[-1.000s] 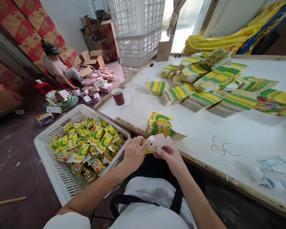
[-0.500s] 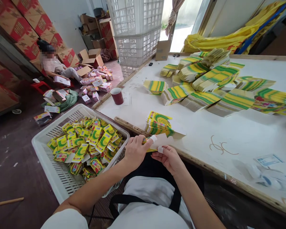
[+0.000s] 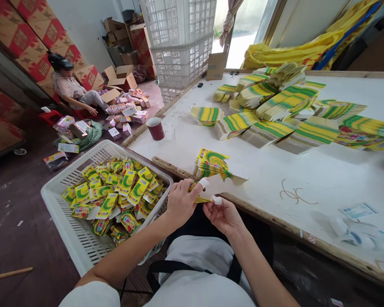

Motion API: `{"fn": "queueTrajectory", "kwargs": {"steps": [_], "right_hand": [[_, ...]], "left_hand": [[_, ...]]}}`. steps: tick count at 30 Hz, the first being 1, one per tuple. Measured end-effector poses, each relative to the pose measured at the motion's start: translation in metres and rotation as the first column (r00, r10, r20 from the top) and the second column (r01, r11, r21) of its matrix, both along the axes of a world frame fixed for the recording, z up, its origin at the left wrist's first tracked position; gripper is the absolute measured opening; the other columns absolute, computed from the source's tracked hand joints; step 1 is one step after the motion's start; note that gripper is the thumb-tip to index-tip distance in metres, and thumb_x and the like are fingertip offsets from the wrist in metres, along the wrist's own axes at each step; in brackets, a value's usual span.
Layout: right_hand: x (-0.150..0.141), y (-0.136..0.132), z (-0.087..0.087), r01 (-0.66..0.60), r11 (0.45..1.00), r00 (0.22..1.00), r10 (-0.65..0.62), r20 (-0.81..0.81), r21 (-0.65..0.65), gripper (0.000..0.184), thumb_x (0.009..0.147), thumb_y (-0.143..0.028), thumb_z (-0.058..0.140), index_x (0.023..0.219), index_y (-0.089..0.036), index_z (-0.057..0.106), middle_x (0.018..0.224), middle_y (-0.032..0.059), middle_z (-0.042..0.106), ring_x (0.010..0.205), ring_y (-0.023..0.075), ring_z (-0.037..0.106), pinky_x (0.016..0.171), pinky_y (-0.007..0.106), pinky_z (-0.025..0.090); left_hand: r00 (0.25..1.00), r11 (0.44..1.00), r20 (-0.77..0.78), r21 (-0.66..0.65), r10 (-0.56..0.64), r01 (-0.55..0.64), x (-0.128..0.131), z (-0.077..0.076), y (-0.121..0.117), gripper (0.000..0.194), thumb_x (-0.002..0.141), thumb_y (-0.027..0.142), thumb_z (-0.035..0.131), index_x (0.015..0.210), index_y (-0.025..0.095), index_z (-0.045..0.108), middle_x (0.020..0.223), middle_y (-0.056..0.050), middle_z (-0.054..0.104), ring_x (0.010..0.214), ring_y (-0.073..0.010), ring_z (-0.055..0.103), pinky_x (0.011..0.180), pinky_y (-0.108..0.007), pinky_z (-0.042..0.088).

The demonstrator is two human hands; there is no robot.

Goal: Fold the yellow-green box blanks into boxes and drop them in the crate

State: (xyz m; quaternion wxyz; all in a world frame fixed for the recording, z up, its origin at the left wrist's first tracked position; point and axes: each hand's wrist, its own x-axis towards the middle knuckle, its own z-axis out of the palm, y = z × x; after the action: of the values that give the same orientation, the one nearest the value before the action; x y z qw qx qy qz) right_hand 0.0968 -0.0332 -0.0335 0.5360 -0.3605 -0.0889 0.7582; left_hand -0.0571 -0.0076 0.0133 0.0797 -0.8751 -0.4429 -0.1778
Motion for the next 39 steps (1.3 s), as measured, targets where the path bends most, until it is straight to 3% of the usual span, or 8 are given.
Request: {"fn": "queueTrajectory", "kwargs": {"steps": [4, 8, 14, 23, 26, 29, 33, 39], "right_hand": [[-0.002, -0.007, 0.006, -0.031, 1.000, 0.998, 0.030, -0.058, -0.004, 0.007, 0.063, -0.022, 0.070, 0.068, -0.021, 0.066, 0.071, 0.0012, 0.074, 0.066, 0.0157, 0.070, 0.079, 0.033, 0.058], [0.000, -0.009, 0.012, 0.011, 0.997, 0.999, -0.009, -0.031, 0.080, 0.027, 0.058, -0.029, 0.081, 0.082, -0.025, 0.068, 0.077, -0.0024, 0.072, 0.066, 0.0130, 0.066, 0.079, 0.032, 0.056], [-0.004, -0.004, 0.024, 0.024, 0.995, 0.999, -0.027, 0.028, 0.095, 0.033, 0.050, -0.031, 0.090, 0.073, -0.021, 0.068, 0.071, -0.0042, 0.068, 0.057, 0.0063, 0.054, 0.058, 0.018, 0.050], [0.008, 0.002, 0.028, -0.151, 0.980, 0.956, 0.111, 0.271, 0.130, 0.032, 0.055, -0.028, 0.081, 0.084, -0.018, 0.071, 0.077, 0.0023, 0.073, 0.064, 0.0157, 0.063, 0.060, 0.026, 0.051], [0.006, -0.006, 0.026, -0.188, 0.924, 0.861, -0.007, 0.508, 0.332, 0.043, 0.070, -0.034, 0.074, 0.110, -0.021, 0.066, 0.112, 0.0073, 0.070, 0.102, 0.0254, 0.065, 0.090, 0.038, 0.051], [-0.002, -0.014, 0.018, -0.320, 0.797, 0.692, -0.172, 0.701, 0.512, 0.057, 0.081, -0.028, 0.064, 0.135, -0.024, 0.050, 0.143, 0.0086, 0.050, 0.131, 0.0275, 0.046, 0.110, 0.044, 0.036], [-0.009, -0.015, 0.009, -0.381, 0.703, 0.498, -0.392, 0.774, 0.601, 0.053, 0.086, -0.018, 0.053, 0.139, -0.027, 0.048, 0.145, 0.0077, 0.048, 0.134, 0.0255, 0.044, 0.112, 0.044, 0.036], [0.003, -0.008, 0.011, -0.339, 0.687, 0.380, -0.525, 0.762, 0.643, 0.049, 0.091, -0.020, 0.049, 0.139, -0.030, 0.047, 0.146, 0.0077, 0.047, 0.132, 0.0248, 0.047, 0.108, 0.042, 0.041]], "left_hand": [[0.979, 0.995, 0.198, -0.094, 0.051, -0.033, -0.001, -0.002, 0.003, 0.059, 0.080, 0.020, 0.062, 0.134, 0.021, 0.036, 0.101, -0.007, 0.056, 0.091, -0.0240, 0.057, 0.077, -0.036, 0.046], [0.966, 0.985, 0.250, -0.171, 0.063, -0.020, -0.003, -0.006, 0.002, 0.070, 0.079, 0.024, 0.066, 0.138, 0.022, 0.029, 0.105, -0.008, 0.055, 0.097, -0.0260, 0.057, 0.080, -0.038, 0.047], [0.976, 0.973, 0.214, -0.230, 0.037, 0.013, 0.001, -0.011, -0.006, 0.062, 0.079, 0.021, 0.064, 0.133, 0.020, 0.033, 0.102, -0.007, 0.054, 0.088, -0.0243, 0.057, 0.075, -0.037, 0.048], [0.969, 0.920, 0.235, -0.360, -0.069, 0.153, -0.004, -0.009, -0.005, 0.054, 0.075, 0.023, 0.063, 0.120, 0.021, 0.034, 0.105, -0.007, 0.052, 0.089, -0.0243, 0.061, 0.071, -0.035, 0.051], [0.961, 0.873, 0.274, -0.459, -0.035, 0.163, -0.006, -0.009, -0.003, 0.059, 0.070, 0.019, 0.063, 0.119, 0.022, 0.030, 0.102, -0.006, 0.054, 0.090, -0.0253, 0.063, 0.071, -0.035, 0.051], [0.940, 0.804, 0.339, -0.547, -0.041, 0.233, -0.004, -0.013, -0.001, 0.072, 0.067, 0.016, 0.061, 0.127, 0.018, 0.021, 0.103, -0.008, 0.055, 0.093, -0.0273, 0.063, 0.074, -0.038, 0.052], [0.885, 0.815, 0.464, -0.496, -0.043, 0.300, -0.001, -0.014, 0.001, 0.075, 0.065, 0.012, 0.060, 0.128, 0.021, 0.019, 0.115, -0.012, 0.048, 0.107, -0.0279, 0.057, 0.082, -0.041, 0.051], [0.931, 0.884, 0.354, -0.459, 0.089, 0.090, -0.009, 0.006, 0.000, 0.048, 0.066, 0.018, 0.068, 0.108, 0.019, 0.044, 0.102, -0.007, 0.055, 0.098, -0.0265, 0.057, 0.084, -0.043, 0.049]]}}
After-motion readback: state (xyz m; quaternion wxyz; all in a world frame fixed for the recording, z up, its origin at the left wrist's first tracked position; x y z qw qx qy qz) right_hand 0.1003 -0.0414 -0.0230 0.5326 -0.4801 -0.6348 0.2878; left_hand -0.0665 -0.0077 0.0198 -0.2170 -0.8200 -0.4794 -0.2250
